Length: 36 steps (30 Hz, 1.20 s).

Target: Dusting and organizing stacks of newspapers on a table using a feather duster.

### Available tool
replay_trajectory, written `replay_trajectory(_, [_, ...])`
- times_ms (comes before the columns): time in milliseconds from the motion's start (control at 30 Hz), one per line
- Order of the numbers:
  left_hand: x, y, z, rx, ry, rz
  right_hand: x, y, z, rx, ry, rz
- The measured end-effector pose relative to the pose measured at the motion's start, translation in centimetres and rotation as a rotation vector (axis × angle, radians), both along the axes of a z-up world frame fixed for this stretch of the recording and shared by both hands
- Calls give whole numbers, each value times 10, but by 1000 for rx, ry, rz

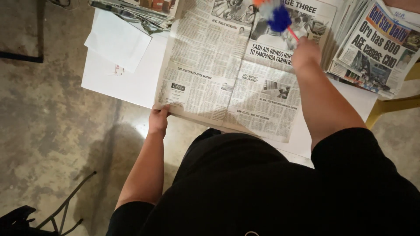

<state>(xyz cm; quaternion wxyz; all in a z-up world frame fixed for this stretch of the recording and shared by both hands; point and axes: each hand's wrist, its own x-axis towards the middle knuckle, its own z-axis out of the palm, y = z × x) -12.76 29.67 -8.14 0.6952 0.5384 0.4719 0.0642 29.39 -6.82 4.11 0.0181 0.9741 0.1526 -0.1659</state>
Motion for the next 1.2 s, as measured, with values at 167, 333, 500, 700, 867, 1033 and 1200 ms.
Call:
replay_trajectory(167, [3, 1, 9, -13, -41, 4, -59, 19, -4, 322, 55, -173])
replay_trajectory(333, [0, 10, 11, -98, -135, -16, -128, 13, -54, 368, 290, 564])
replay_trajectory(500, [2, 19, -12, -98, 19, 20, -110, 46, 3, -6, 284, 649])
replay_trajectory(700, [26, 5, 48, 323, 450, -204, -36, -19, -72, 133, -87, 22])
replay_trajectory(867, [33, -5, 84, 481, 649, -277, -90, 17, 1, 262, 69, -261])
replay_trajectory(1033, [8, -10, 32, 1117, 633, -360, -182, -5, -87, 608, 78, 366])
replay_trajectory(1200, [4, -48, 32, 1300, 449, -998, -199, 30, -31, 199, 275, 512])
